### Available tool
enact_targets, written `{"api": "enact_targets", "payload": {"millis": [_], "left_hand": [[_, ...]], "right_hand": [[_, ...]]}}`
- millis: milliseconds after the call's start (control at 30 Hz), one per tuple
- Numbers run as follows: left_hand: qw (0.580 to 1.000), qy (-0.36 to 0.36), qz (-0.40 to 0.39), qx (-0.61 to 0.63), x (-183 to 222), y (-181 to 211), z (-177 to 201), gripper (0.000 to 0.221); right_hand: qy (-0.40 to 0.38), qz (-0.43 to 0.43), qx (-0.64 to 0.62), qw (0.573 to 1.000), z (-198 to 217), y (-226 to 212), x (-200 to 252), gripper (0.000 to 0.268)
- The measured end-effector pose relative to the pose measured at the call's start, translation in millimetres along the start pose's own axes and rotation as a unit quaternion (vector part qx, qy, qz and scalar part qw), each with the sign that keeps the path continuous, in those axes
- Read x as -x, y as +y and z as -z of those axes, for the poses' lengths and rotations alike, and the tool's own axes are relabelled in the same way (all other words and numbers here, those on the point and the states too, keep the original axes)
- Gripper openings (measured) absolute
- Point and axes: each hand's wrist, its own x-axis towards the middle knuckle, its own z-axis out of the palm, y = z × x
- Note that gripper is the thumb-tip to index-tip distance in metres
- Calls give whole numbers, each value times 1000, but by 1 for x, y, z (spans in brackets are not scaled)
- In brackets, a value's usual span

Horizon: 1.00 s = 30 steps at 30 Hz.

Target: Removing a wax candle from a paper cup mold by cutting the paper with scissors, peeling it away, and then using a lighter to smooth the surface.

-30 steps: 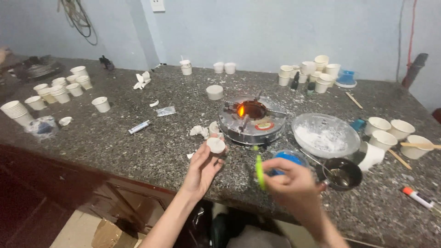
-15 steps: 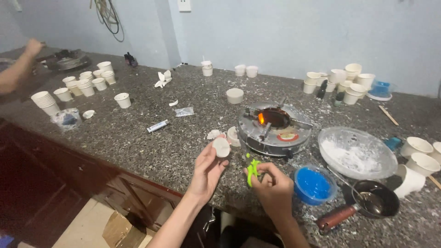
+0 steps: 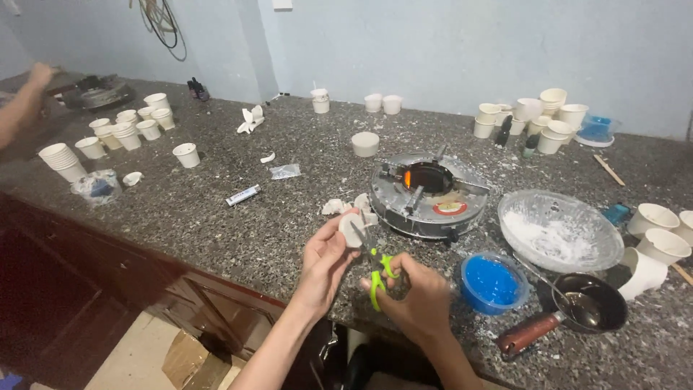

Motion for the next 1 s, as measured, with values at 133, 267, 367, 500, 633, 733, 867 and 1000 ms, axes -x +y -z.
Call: {"api": "enact_targets", "payload": {"millis": [133,267,367,500,633,733,867,1000], "left_hand": [[1000,9,17,-21,1,-2,-7,63],[999,22,19,-27,2,-8,-3,60],[999,25,31,-31,2,-4,-8,63],[998,35,46,-35,4,-3,-12,61],[999,17,38,-26,3,1,-15,56],[999,27,29,-36,2,4,-14,55],[998,47,28,-31,-1,-1,-3,57],[998,47,27,-20,-2,3,-5,59]], "right_hand": [[-13,-3,-16,1000,2,0,0,41],[-17,-44,-26,999,6,-5,1,45],[-18,-54,-40,998,5,-3,1,46],[-16,-36,-34,999,2,2,2,47],[-4,-4,-35,999,-1,7,4,47],[-24,10,-18,1000,-5,13,4,52],[-26,-3,-22,999,-7,14,6,51],[-34,1,-27,999,-10,19,7,55]]}}
